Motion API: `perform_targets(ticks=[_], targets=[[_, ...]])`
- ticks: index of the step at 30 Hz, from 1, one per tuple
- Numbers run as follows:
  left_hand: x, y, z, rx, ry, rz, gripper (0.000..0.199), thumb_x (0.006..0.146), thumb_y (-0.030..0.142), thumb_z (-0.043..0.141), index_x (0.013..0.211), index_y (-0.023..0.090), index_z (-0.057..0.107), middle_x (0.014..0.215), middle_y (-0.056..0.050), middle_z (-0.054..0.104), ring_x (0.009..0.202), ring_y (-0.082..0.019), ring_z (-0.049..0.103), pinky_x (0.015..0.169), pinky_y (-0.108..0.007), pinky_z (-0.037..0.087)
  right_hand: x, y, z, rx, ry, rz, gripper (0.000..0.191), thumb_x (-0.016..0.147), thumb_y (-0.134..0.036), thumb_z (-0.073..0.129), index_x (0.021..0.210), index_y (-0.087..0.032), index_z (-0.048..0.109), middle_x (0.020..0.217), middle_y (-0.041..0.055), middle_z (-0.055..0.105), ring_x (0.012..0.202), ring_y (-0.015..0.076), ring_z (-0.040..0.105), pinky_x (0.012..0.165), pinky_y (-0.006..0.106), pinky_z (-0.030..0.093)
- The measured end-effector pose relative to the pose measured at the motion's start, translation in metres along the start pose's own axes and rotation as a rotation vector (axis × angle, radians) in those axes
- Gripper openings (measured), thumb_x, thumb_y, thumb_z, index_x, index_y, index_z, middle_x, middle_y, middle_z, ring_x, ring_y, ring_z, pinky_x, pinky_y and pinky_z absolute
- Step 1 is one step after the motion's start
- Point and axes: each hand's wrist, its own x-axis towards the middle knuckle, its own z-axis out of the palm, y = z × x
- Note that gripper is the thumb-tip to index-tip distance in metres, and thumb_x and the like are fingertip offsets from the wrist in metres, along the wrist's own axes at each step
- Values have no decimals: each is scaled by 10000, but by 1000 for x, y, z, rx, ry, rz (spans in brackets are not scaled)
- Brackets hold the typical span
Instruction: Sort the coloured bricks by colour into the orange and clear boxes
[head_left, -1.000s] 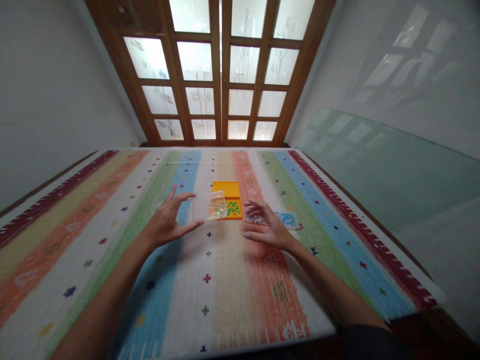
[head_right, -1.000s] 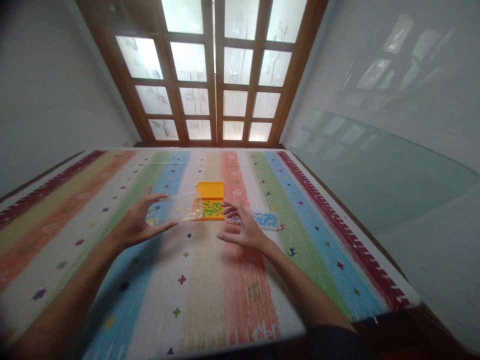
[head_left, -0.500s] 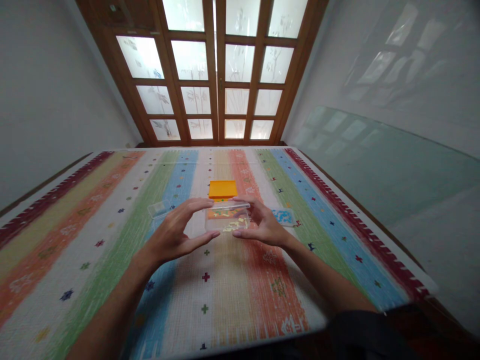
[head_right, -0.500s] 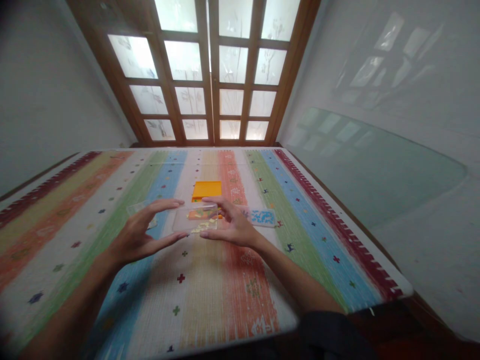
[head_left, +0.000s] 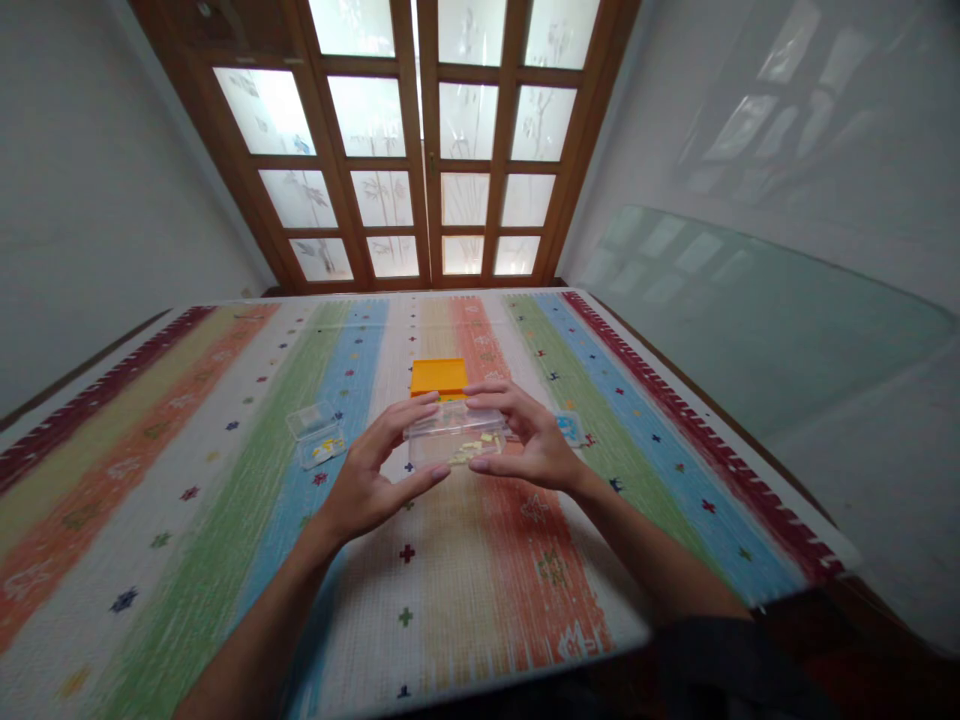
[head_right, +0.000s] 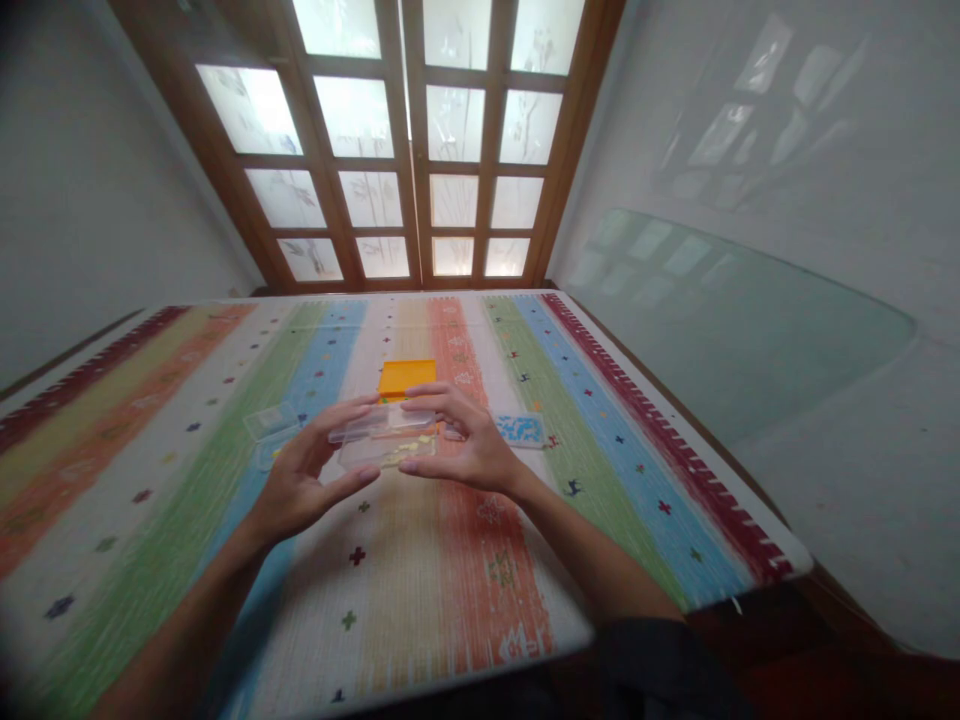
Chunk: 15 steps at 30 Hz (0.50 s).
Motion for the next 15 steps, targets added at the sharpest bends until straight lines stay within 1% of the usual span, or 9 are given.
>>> perform_targets(ticks=[3,8,12,15], targets=[[2,2,2,-57,11,7,526,896,231,813,1392,330,667,1464,-105,663,1401,-276,602,1114,-416,562,-1,-1,0,-27,0,-19,534,838,-409,886,1328,-347,684,1352,83,634,1267,262,637,1055,471,549],[3,7,5,-153,56,6,440,884,209,824,1302,299,722,1424,-115,681,1347,-269,645,1042,-405,620,-3,-4,-1,-78,-15,-3,492,848,-426,875,1299,-335,698,1345,87,637,1269,269,635,1051,478,556],[4,10,7,-160,86,10,375,878,228,835,1239,269,741,1392,-137,700,1321,-280,670,1036,-443,630,-2,-6,-1,-73,-18,3,476,854,-430,868,1292,-343,702,1351,90,626,1284,276,623,958,442,611],[4,10,7,-153,107,20,350,869,235,845,1204,258,749,1378,-137,710,1307,-284,683,1040,-461,630,0,-9,-2,-89,-24,-15,453,865,-430,859,1282,-345,705,1353,84,624,1277,274,625,982,460,605]])
